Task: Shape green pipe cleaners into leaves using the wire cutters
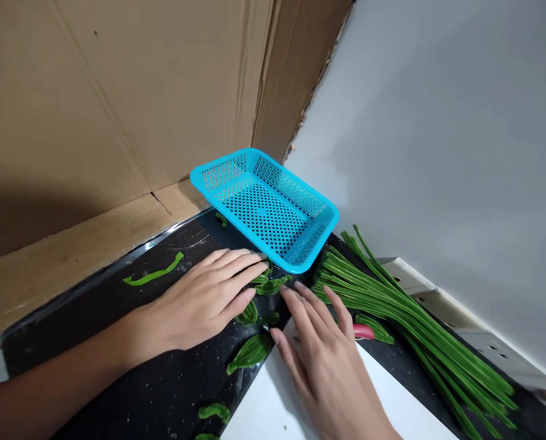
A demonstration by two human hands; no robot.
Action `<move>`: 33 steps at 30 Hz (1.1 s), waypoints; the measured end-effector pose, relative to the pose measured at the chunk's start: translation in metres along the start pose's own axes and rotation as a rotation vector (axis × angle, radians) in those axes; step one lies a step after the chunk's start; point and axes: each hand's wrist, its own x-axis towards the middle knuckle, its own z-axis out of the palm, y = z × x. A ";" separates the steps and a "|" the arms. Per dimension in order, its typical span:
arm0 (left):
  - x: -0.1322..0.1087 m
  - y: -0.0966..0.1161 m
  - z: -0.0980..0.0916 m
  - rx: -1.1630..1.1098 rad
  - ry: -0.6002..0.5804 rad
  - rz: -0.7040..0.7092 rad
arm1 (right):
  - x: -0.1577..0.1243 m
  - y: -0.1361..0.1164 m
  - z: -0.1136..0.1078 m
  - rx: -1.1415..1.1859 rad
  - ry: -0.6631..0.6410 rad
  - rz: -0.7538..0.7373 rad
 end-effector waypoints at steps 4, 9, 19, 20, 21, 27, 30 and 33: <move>-0.001 -0.001 0.004 0.029 -0.062 -0.002 | -0.003 -0.003 -0.005 0.129 0.036 -0.073; -0.002 -0.002 0.006 0.037 -0.038 -0.009 | 0.003 0.001 -0.012 0.113 0.029 -0.104; 0.002 0.002 -0.001 -0.098 -0.022 0.137 | 0.027 -0.004 0.005 -0.057 -0.044 -0.045; 0.002 0.002 -0.001 -0.105 0.007 0.143 | 0.027 -0.004 0.005 -0.044 -0.051 -0.052; 0.002 0.002 -0.002 -0.104 0.037 0.139 | 0.028 -0.004 0.005 -0.027 -0.058 -0.057; 0.006 -0.012 -0.002 -0.007 0.216 -0.166 | 0.021 -0.007 0.003 0.053 -0.003 -0.108; 0.009 -0.026 -0.002 0.039 0.305 -0.287 | 0.013 -0.007 -0.003 0.088 0.046 -0.169; 0.011 -0.035 -0.002 0.094 0.284 -0.362 | 0.004 -0.005 -0.010 0.126 0.050 -0.187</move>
